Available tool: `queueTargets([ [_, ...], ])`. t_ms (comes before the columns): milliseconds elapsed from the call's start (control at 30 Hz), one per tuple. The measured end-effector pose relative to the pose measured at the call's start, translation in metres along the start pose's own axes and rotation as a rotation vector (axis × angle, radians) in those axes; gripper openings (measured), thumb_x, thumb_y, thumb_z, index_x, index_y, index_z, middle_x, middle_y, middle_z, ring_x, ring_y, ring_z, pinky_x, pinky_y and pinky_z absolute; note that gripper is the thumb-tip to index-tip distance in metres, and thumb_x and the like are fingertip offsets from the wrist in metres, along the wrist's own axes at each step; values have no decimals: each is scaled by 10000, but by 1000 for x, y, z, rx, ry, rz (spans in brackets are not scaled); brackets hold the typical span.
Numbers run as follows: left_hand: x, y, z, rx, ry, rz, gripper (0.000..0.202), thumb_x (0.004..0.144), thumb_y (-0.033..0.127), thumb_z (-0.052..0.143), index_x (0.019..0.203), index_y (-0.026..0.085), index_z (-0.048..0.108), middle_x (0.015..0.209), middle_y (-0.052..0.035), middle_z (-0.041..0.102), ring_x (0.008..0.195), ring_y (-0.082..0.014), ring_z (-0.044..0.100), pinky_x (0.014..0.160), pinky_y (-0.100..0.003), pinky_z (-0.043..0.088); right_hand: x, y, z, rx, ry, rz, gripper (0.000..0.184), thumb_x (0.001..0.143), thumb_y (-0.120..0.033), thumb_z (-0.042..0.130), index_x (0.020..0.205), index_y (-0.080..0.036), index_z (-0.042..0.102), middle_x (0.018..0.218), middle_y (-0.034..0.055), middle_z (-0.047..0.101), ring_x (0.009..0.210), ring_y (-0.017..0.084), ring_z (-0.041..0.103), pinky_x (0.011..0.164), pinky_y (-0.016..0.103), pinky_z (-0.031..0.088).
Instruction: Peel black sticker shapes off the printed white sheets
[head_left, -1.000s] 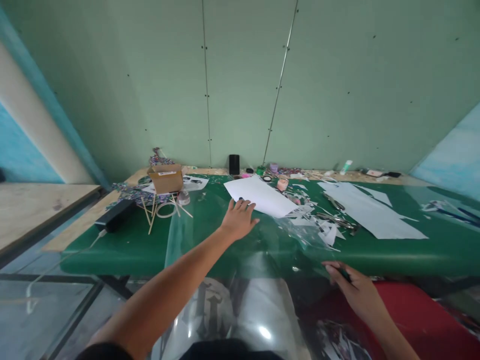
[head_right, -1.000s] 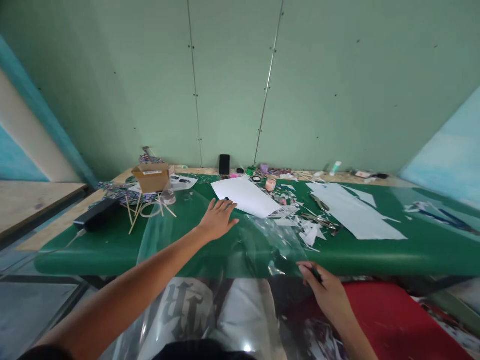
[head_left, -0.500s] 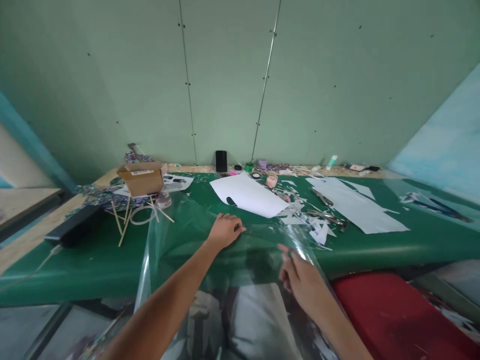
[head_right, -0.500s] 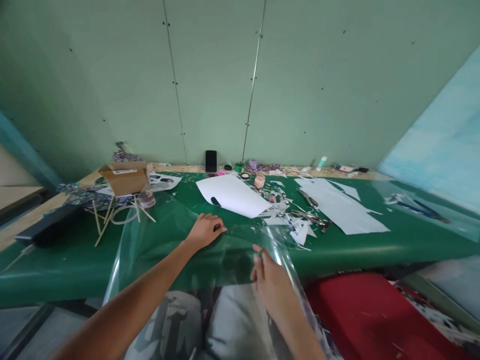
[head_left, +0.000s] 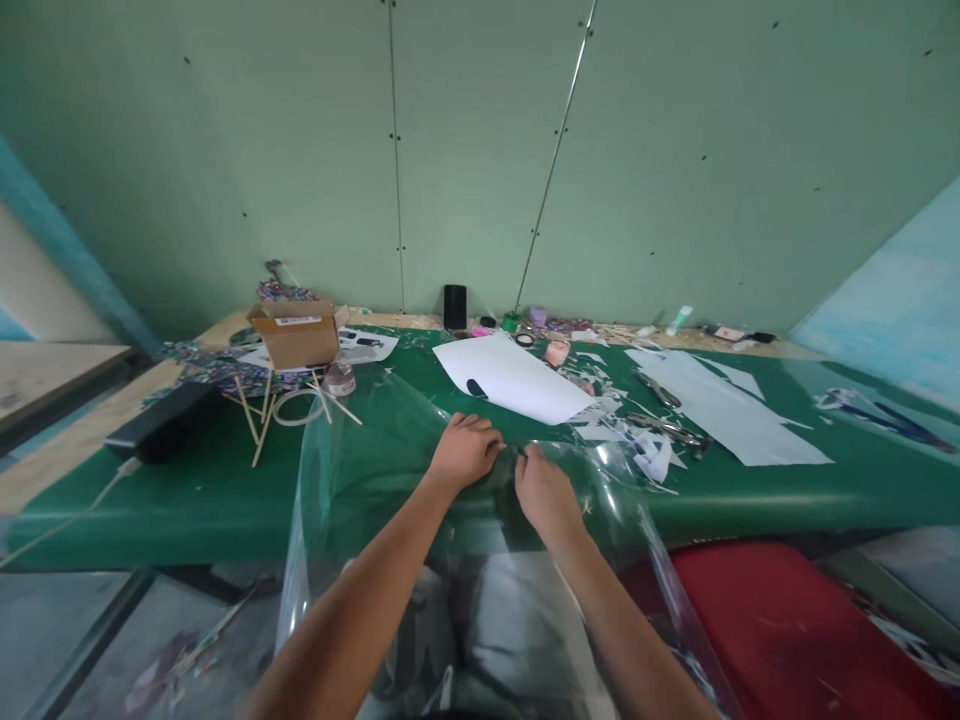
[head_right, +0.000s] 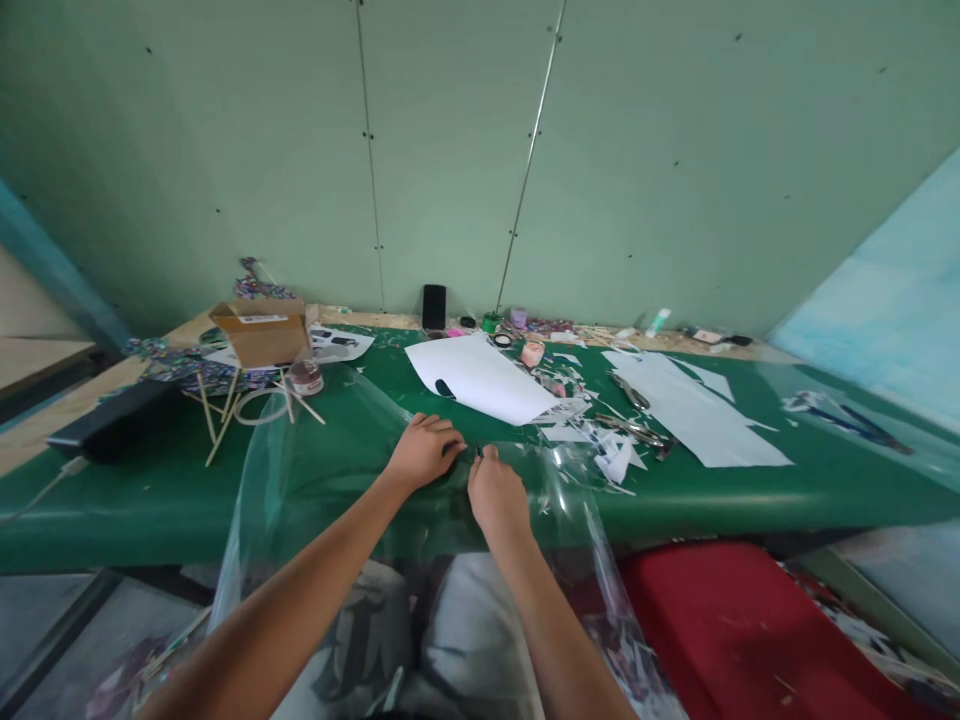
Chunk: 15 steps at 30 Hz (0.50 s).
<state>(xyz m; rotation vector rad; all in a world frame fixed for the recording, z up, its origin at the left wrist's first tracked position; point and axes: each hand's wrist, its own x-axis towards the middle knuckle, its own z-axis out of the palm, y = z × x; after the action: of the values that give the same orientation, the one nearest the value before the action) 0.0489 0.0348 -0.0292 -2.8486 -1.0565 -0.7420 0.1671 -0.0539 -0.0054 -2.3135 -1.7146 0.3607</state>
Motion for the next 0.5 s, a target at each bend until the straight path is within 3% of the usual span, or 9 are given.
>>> queueTargets([
  [500, -2, 1, -5, -7, 35, 78, 152, 849, 153, 548, 803, 175, 691, 783, -31, 670, 801, -181, 571, 752, -360, 317, -4, -16, 0, -150, 55, -11, 318, 955, -155, 225, 1161, -69, 451, 895, 195, 688, 846, 280, 692, 690, 351, 498],
])
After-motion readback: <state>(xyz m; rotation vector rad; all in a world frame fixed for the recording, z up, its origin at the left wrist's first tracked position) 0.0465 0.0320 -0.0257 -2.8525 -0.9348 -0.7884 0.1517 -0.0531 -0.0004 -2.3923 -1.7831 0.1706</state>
